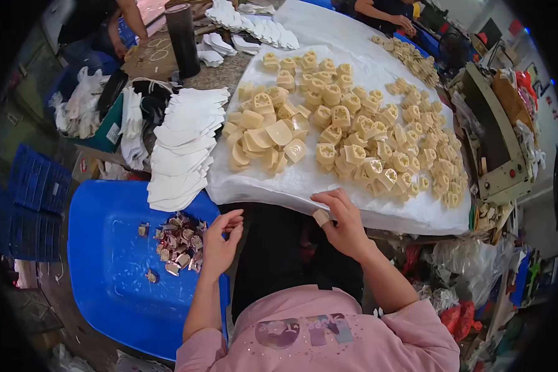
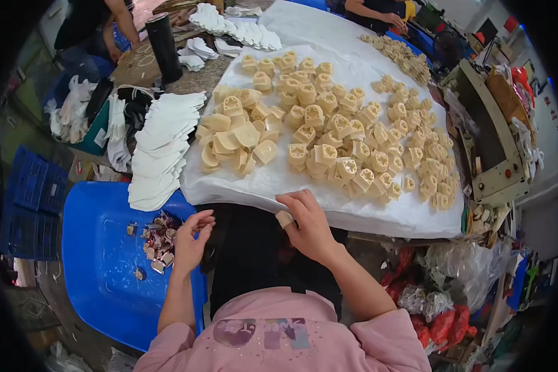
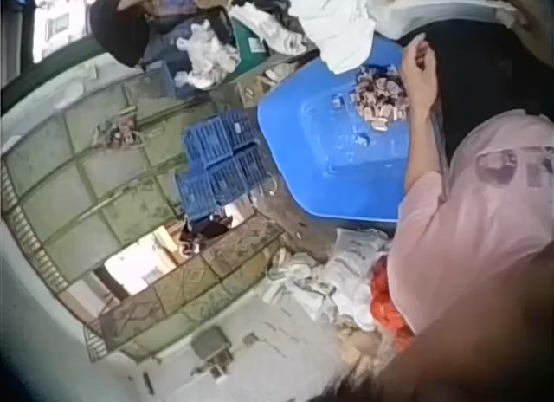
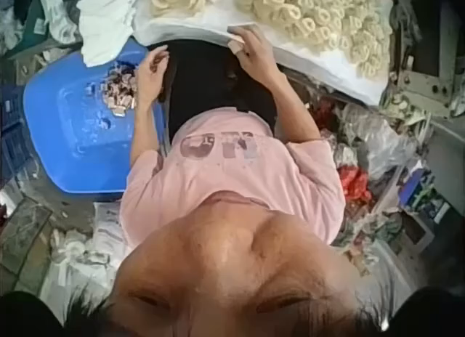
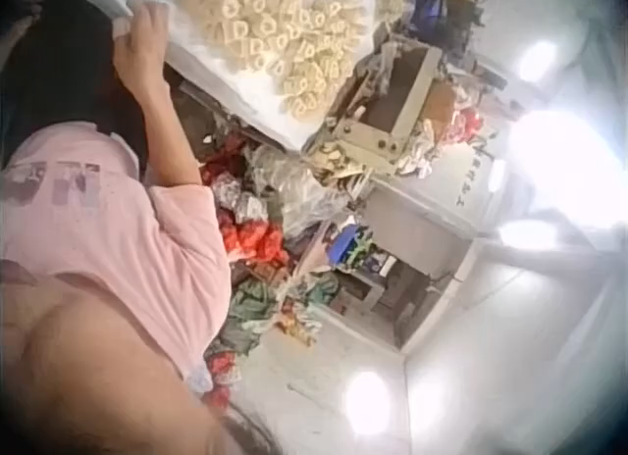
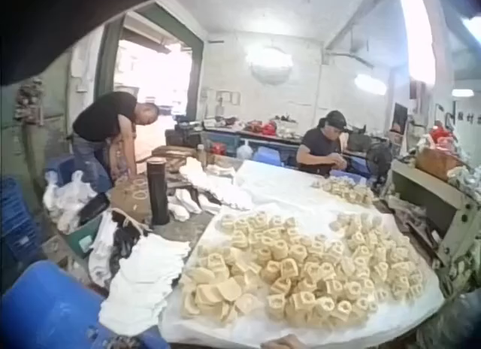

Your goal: Manually assembling and preparing rubber/plastic shoe sole components at a factory workbench.

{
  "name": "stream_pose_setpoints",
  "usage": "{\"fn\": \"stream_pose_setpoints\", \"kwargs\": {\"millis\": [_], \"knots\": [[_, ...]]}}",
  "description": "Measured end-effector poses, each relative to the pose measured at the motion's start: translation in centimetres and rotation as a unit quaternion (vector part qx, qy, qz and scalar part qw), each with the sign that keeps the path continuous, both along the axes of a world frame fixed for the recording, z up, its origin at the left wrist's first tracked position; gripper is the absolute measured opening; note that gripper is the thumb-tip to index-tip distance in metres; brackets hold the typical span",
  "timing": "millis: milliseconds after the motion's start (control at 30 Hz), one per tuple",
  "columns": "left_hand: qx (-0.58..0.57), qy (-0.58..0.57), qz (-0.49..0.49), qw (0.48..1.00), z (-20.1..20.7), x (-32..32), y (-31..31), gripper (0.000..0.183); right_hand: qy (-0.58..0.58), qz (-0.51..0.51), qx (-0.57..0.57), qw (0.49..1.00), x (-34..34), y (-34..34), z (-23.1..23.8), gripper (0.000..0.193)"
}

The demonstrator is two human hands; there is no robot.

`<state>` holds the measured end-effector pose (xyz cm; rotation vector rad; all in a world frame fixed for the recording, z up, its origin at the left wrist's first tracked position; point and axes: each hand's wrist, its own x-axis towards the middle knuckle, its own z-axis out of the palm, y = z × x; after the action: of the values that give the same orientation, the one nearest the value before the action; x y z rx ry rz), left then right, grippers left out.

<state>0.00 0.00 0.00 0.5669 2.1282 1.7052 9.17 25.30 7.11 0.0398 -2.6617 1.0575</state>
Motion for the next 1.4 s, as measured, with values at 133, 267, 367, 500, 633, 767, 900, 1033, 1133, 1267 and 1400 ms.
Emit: {"fn": "stream_pose_setpoints", "kwargs": {"millis": [133, 267, 367, 500, 633, 767, 900, 1033, 1133, 1267, 1400], "knots": [[0.052, 0.003, 0.058, 0.997, 1.2, -1.4, 0.7, 0.031, 0.019, -0.004, 0.059, 0.998, -2.0, 0.3, -0.6, 0.045], [0.079, 0.060, 0.086, 0.991, 2.3, -2.7, 2.8, 0.033, 0.025, -0.002, 0.101, 0.995, -3.3, 1.6, -0.7, 0.053], [0.048, 0.126, 0.084, 0.987, 3.7, -4.0, 3.9, 0.041, 0.037, -0.025, 0.099, 0.994, -4.2, 1.8, -1.3, 0.055], [-0.055, 0.285, 0.122, 0.949, 4.8, -5.0, 6.3, 0.056, 0.053, -0.024, 0.109, 0.992, -5.0, 1.8, -2.5, 0.057], [-0.082, 0.310, 0.108, 0.941, 4.6, -5.6, 8.1, 0.065, 0.078, 0.015, 0.182, 0.980, -5.0, 3.2, -3.9, 0.055], [-0.088, 0.300, 0.142, 0.939, 4.1, -6.2, 9.7, 0.076, 0.113, 0.031, 0.211, 0.971, -5.1, 3.6, -5.1, 0.051], [-0.140, 0.289, 0.148, 0.935, 3.6, -6.5, 10.2, 0.083, 0.121, 0.037, 0.206, 0.970, -5.6, 3.0, -5.0, 0.047], [-0.160, 0.304, 0.112, 0.932, 3.8, -4.9, 12.6, 0.085, 0.161, 0.045, 0.188, 0.968, -4.9, 3.5, -4.6, 0.042], [-0.145, 0.318, 0.097, 0.932, 4.0, -4.6, 13.7, 0.088, 0.186, 0.070, 0.155, 0.968, -4.8, 3.3, -4.2, 0.044], [-0.114, 0.298, 0.095, 0.943, 3.6, -5.2, 12.9, 0.086, 0.176, 0.041, 0.111, 0.977, -4.9, 3.0, -4.3, 0.051], [-0.020, 0.277, 0.127, 0.952, 3.4, -5.3, 11.5, 0.076, 0.184, 0.037, 0.080, 0.979, -5.3, 2.4, -3.7, 0.052]]}}
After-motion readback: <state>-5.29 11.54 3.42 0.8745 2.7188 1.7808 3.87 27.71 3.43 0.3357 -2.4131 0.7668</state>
